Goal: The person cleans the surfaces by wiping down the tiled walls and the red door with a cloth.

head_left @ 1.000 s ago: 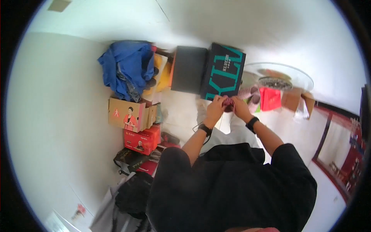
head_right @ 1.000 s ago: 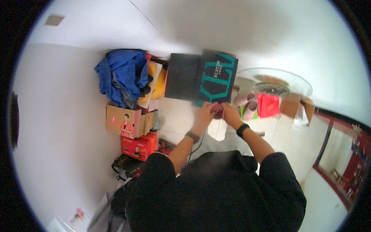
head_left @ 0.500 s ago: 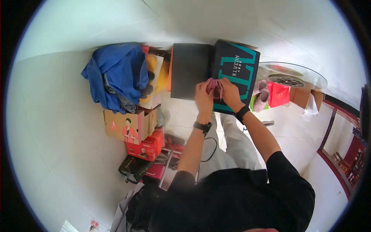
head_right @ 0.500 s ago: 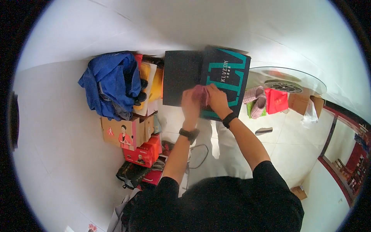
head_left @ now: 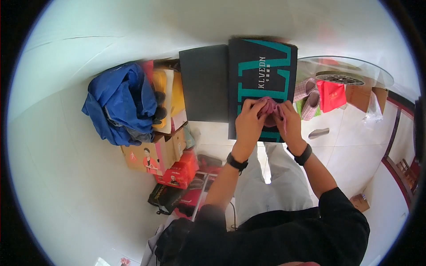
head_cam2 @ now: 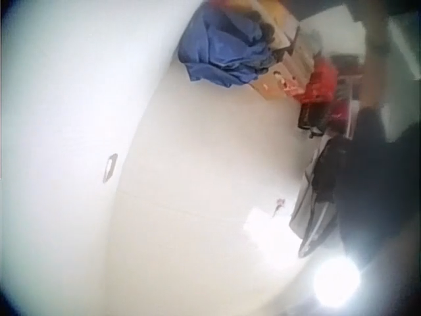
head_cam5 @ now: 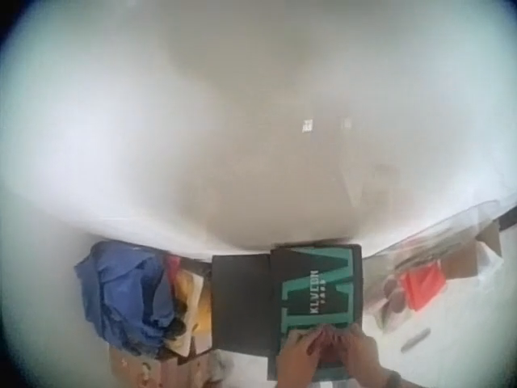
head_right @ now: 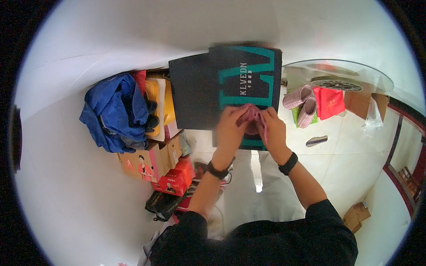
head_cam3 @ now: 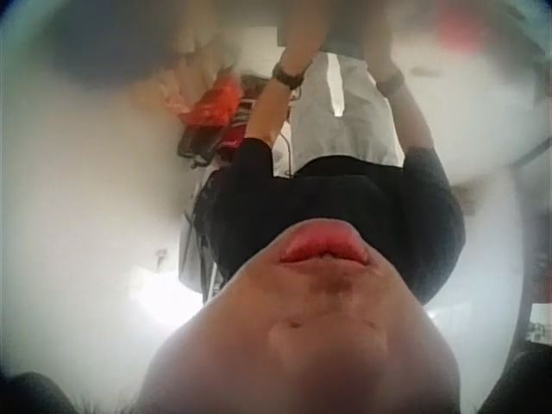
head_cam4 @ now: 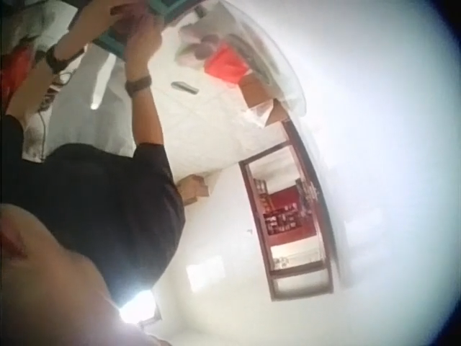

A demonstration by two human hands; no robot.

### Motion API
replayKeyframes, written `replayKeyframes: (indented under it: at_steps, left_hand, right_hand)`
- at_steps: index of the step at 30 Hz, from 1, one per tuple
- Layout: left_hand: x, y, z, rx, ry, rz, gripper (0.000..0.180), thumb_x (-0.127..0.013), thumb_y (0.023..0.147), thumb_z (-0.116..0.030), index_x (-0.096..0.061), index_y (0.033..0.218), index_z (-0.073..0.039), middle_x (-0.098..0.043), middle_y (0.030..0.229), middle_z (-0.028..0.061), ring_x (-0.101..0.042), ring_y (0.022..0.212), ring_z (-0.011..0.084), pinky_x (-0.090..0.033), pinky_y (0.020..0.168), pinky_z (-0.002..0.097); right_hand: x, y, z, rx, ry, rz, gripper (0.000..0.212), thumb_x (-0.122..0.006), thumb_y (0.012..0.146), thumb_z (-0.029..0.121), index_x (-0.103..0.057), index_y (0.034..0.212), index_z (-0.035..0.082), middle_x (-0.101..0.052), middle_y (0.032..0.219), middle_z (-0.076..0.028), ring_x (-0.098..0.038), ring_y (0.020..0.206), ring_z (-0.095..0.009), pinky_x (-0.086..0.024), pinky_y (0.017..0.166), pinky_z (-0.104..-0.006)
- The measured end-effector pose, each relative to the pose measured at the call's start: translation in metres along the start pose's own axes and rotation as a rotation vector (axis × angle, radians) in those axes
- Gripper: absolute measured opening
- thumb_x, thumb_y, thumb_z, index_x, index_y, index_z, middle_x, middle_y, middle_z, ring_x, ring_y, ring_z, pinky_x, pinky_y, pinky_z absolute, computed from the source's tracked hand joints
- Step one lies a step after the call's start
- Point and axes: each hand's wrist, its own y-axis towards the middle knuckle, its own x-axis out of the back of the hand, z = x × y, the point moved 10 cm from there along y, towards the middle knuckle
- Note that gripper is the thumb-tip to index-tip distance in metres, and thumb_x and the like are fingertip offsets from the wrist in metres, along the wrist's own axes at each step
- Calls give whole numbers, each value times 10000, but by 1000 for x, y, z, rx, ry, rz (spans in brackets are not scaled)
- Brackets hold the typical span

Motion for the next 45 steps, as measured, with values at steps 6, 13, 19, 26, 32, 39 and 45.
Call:
replayKeyframes:
  at_steps: [6,13,19,26,32,39,45]
  left_hand:
    - [42,-26,22,116,240,-84,400,-738,749,-82,-673,1134,-169,-608,1040,60,-647,891,277,-532,739,377]
    - [57,72,6,64,324,-107,251,-700,778,-136,-715,1027,-157,-629,994,105,-646,888,305,-527,747,405]
    - [24,127,-36,-149,142,-154,256,-683,769,-81,-703,1022,-120,-625,996,110,-631,878,339,-523,754,411]
    - [-18,41,-31,-1,83,81,349,-711,750,-63,-690,1095,-109,-616,989,116,-630,911,303,-517,762,377]
    - [-16,-9,-15,79,129,147,377,-729,769,-107,-672,1140,-137,-607,1026,77,-628,924,283,-517,759,367]
    - [8,62,-35,-5,292,67,339,-688,775,-106,-678,1111,-155,-623,1024,91,-638,915,311,-525,754,397]
    - [44,121,-35,-135,323,-232,279,-689,794,-127,-661,1072,-136,-608,1041,97,-646,867,356,-529,709,440]
  right_hand:
    - [-44,1,21,91,87,158,192,-669,822,119,-620,998,59,-554,890,-145,-609,735,-372,-502,613,-412]
    - [-35,78,43,173,-111,-6,117,-589,844,138,-592,953,96,-607,976,-140,-641,757,-375,-526,623,-463]
    - [8,119,3,116,-206,-217,217,-580,810,72,-579,1027,86,-581,993,-138,-630,771,-388,-523,622,-465]
    - [18,24,-26,43,-157,-28,246,-627,814,101,-569,1052,75,-561,983,-147,-621,759,-392,-503,616,-471]
    - [3,-14,-20,28,-19,169,213,-656,821,129,-583,1012,68,-550,942,-128,-618,731,-383,-506,606,-451]
    - [6,59,-5,143,-115,32,210,-657,810,120,-591,1001,66,-568,947,-145,-608,756,-398,-503,626,-451]
    - [-14,141,15,137,-226,-95,212,-604,811,76,-583,1023,80,-591,1007,-143,-642,804,-401,-536,671,-472]
